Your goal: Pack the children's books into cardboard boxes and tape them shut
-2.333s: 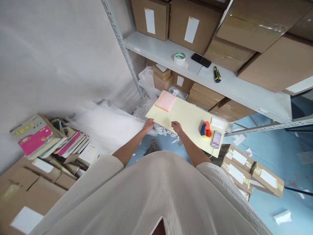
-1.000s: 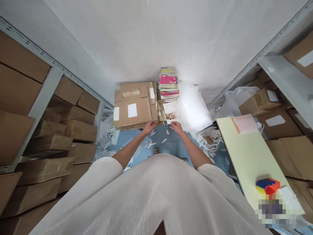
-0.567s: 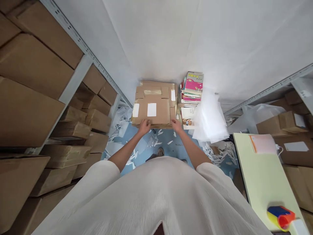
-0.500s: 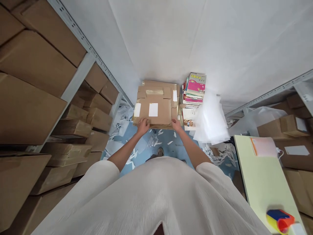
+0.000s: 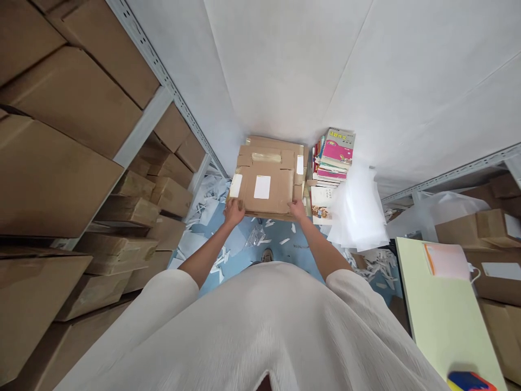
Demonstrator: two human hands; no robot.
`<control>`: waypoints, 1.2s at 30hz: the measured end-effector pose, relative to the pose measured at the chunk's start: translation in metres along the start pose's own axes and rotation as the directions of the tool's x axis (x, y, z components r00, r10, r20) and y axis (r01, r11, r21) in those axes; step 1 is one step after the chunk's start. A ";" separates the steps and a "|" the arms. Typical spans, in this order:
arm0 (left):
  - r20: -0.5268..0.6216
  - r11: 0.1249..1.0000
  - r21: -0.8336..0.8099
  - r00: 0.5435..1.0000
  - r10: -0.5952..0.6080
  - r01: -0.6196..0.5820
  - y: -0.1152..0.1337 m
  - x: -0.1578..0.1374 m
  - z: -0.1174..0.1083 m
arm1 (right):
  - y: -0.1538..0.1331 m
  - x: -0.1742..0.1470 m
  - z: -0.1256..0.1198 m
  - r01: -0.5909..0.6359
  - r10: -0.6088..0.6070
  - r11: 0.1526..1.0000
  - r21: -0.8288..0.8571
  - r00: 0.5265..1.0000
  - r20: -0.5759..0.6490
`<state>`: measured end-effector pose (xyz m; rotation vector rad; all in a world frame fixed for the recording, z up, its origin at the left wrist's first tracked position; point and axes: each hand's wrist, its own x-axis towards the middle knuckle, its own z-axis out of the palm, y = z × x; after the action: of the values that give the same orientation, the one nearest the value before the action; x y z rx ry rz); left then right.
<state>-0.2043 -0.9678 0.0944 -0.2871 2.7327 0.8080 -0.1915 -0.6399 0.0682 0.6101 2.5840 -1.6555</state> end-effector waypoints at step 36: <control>-0.259 0.880 -0.474 0.950 -0.173 0.031 -0.007 0.024 -0.046 | -0.092 0.016 -0.038 0.287 -0.286 0.958 -0.008 0.953 -0.095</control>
<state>-0.2348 -1.0017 0.1205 -0.6985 2.7111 1.4980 -0.2291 -0.6350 0.1617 0.3327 2.8533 -1.7485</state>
